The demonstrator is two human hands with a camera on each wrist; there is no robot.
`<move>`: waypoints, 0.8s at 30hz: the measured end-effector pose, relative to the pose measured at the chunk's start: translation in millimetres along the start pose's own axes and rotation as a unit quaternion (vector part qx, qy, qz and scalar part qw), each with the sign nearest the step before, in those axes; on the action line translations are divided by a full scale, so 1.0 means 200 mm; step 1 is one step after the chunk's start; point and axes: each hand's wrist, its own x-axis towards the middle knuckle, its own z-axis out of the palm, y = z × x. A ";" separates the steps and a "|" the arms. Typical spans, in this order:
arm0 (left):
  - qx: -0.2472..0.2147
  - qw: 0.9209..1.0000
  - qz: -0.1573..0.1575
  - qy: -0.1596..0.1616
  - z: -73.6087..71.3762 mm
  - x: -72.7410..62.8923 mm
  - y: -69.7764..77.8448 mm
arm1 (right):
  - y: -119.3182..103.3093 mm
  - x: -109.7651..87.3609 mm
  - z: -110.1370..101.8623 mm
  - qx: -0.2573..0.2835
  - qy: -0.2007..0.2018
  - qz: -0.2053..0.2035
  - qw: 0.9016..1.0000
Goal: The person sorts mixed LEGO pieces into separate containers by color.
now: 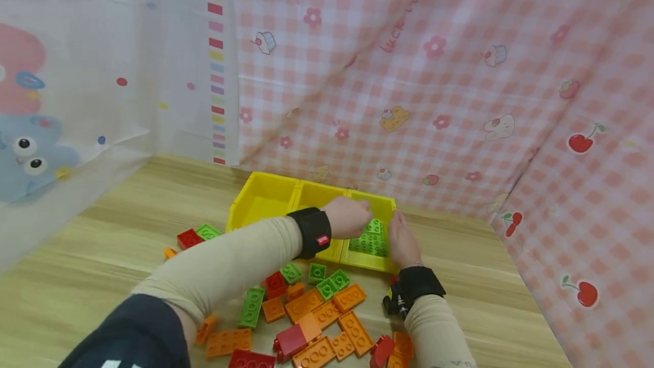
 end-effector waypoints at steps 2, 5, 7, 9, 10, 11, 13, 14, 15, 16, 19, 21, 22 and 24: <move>-0.005 1.000 -0.017 -0.010 0.07 0.08 0.01 | 0.00 0.00 0.01 0.001 0.006 -0.006 1.000; -0.018 0.999 -0.038 -0.025 0.12 0.15 0.03 | 0.00 -0.01 0.01 0.002 0.009 -0.003 1.000; -0.022 0.998 -0.051 -0.034 0.13 0.17 0.03 | -0.01 -0.01 0.01 -0.007 0.009 -0.003 1.000; -0.028 0.996 -0.068 -0.044 0.15 0.19 0.02 | -0.01 0.00 0.00 -0.010 0.004 0.006 1.000; -0.027 0.996 -0.075 -0.051 0.16 0.20 0.01 | -0.02 0.00 -0.01 -0.010 0.001 0.009 1.000; -0.028 0.995 -0.084 -0.056 0.17 0.21 0.00 | -0.02 0.00 -0.01 -0.010 -0.003 0.013 1.000; -0.025 0.993 -0.098 -0.065 0.17 0.22 -0.01 | -0.02 0.01 -0.01 -0.013 -0.006 0.013 1.000; -0.027 0.992 -0.105 -0.071 0.17 0.23 -0.01 | -0.03 0.01 -0.01 -0.011 -0.005 0.013 1.000; -0.025 0.991 -0.110 -0.075 0.17 0.24 -0.01 | -0.03 0.01 -0.02 -0.009 -0.005 0.013 1.000; -0.021 0.990 -0.115 -0.078 0.17 0.24 0.00 | -0.02 0.01 -0.02 -0.009 -0.004 0.013 1.000; -0.010 0.987 -0.131 -0.092 0.17 0.27 0.01 | -0.01 0.01 -0.02 -0.008 0.003 0.008 1.000; -0.005 0.985 -0.143 -0.102 0.18 0.28 0.02 | -0.01 0.01 -0.01 -0.008 0.003 0.008 1.000; -0.002 0.983 -0.147 -0.107 0.19 0.28 0.02 | 0.00 0.01 -0.01 -0.008 0.002 0.007 1.000; 0.000 0.981 -0.156 -0.117 0.20 0.29 0.03 | 0.00 0.01 0.00 -0.006 0.004 0.004 1.000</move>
